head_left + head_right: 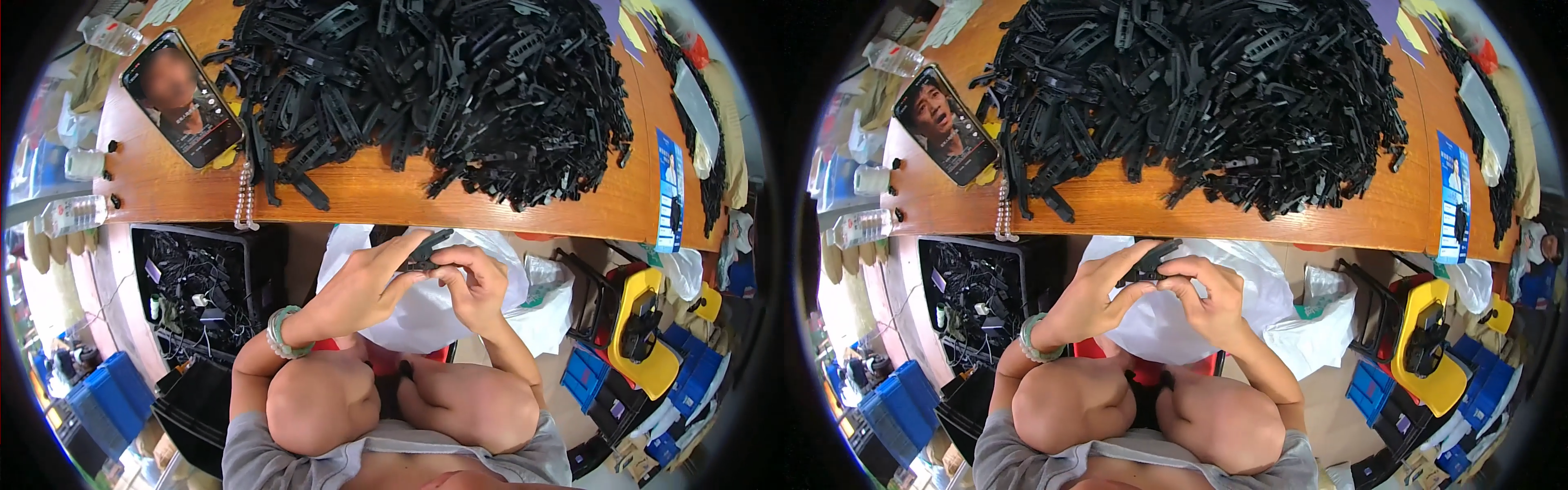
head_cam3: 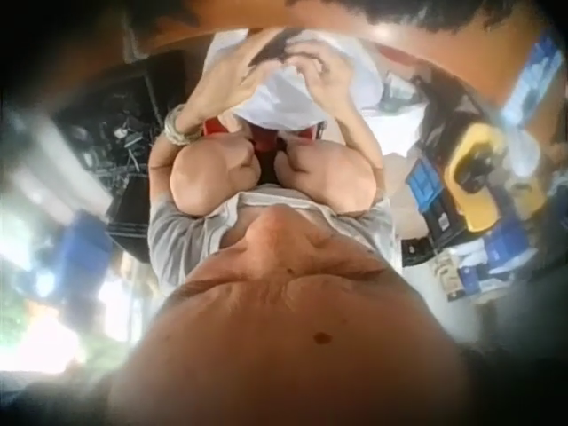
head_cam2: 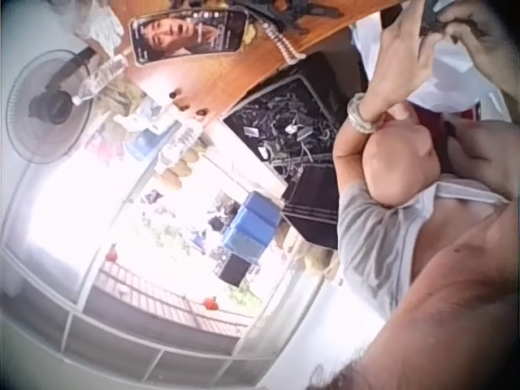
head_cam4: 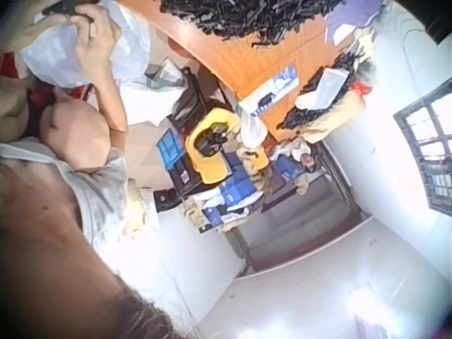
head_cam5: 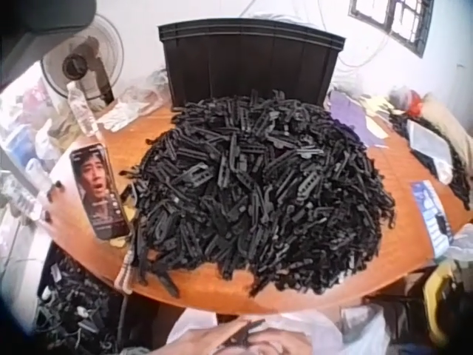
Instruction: The person snaps together black plastic components by hand, then places the assembled components into a white plastic bag.
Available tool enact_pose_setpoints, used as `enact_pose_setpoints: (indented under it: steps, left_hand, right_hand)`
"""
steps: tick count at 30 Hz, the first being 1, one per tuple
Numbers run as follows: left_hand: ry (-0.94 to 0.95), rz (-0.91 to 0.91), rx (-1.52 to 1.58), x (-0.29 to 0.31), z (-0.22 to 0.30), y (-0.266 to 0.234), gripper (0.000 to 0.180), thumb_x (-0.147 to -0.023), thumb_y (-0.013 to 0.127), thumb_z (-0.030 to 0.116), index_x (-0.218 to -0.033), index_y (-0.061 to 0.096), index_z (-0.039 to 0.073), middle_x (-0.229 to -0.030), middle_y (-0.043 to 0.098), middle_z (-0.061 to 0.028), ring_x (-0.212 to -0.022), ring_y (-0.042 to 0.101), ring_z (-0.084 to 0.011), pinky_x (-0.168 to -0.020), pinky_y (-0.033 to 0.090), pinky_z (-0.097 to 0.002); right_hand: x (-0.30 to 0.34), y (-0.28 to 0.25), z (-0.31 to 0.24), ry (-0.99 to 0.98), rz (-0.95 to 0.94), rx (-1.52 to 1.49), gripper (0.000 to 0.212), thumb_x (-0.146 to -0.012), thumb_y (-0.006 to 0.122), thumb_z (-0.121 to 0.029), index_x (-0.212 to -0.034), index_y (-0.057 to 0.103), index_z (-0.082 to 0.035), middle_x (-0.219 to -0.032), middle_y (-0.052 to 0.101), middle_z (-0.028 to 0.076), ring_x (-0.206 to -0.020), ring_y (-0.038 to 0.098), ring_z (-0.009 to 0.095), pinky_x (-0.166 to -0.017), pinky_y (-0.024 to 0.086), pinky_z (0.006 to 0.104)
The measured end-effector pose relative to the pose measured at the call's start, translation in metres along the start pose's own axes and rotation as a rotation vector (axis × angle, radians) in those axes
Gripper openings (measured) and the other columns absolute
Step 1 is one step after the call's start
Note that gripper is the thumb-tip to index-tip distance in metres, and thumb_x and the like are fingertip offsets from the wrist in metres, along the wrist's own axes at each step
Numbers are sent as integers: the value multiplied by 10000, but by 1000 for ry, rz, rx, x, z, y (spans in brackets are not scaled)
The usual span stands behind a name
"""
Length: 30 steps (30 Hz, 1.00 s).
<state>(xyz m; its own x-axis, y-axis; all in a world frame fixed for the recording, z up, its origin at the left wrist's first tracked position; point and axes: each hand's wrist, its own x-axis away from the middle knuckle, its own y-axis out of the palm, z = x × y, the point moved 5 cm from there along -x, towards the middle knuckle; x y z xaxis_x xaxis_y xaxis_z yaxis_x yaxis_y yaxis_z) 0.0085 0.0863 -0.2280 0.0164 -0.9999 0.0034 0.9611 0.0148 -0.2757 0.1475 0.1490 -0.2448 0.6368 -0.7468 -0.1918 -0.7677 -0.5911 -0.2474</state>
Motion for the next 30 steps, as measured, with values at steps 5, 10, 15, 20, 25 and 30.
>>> enact_pose_setpoints:
  steps: [5,10,15,20,25,30]
  left_hand:
    - [21,-51,-81,6,-6,8,430,-825,624,24,-1224,471,-25,-976,604,-231,-825,597,-414,-672,489,-423]
    - [58,-97,-151,13,-2,12,425,-799,636,11,-1194,482,-17,-873,592,-209,-728,586,-397,-606,463,-432]
    - [51,-141,-178,13,-2,16,413,-795,634,12,-1183,492,4,-841,589,-196,-699,578,-383,-591,459,-426]
    - [81,-92,-106,12,-3,18,341,-819,629,45,-1141,526,-1,-852,606,-194,-716,591,-377,-602,469,-413]
    - [-32,-115,-128,18,-9,12,332,-817,653,88,-1117,550,-8,-892,625,-192,-755,598,-382,-639,486,-402]
    - [214,61,-237,18,-7,-7,296,-772,709,103,-1031,618,-7,-871,644,-154,-732,624,-326,-668,511,-371]
  right_hand:
    - [12,-6,-3,-68,-5,116,256,-733,724,37,-970,627,21,-855,645,130,-751,621,222,-659,503,293]
    - [5,-11,-19,-131,-21,226,444,-650,783,-47,-1062,626,11,-949,629,146,-839,602,275,-733,489,337]
    - [15,-8,-11,-71,-20,206,374,-650,765,16,-1001,638,13,-887,646,145,-763,626,254,-667,504,316]
    - [20,-10,-8,-87,20,213,320,-663,754,33,-963,647,8,-861,652,141,-741,633,251,-646,505,303]
    - [12,-8,-3,22,-25,100,298,-681,753,14,-961,653,5,-868,654,131,-742,634,250,-651,505,300]
    - [-8,-20,-2,-111,-120,270,276,-725,705,-1,-995,651,11,-909,651,126,-792,632,242,-668,497,302]
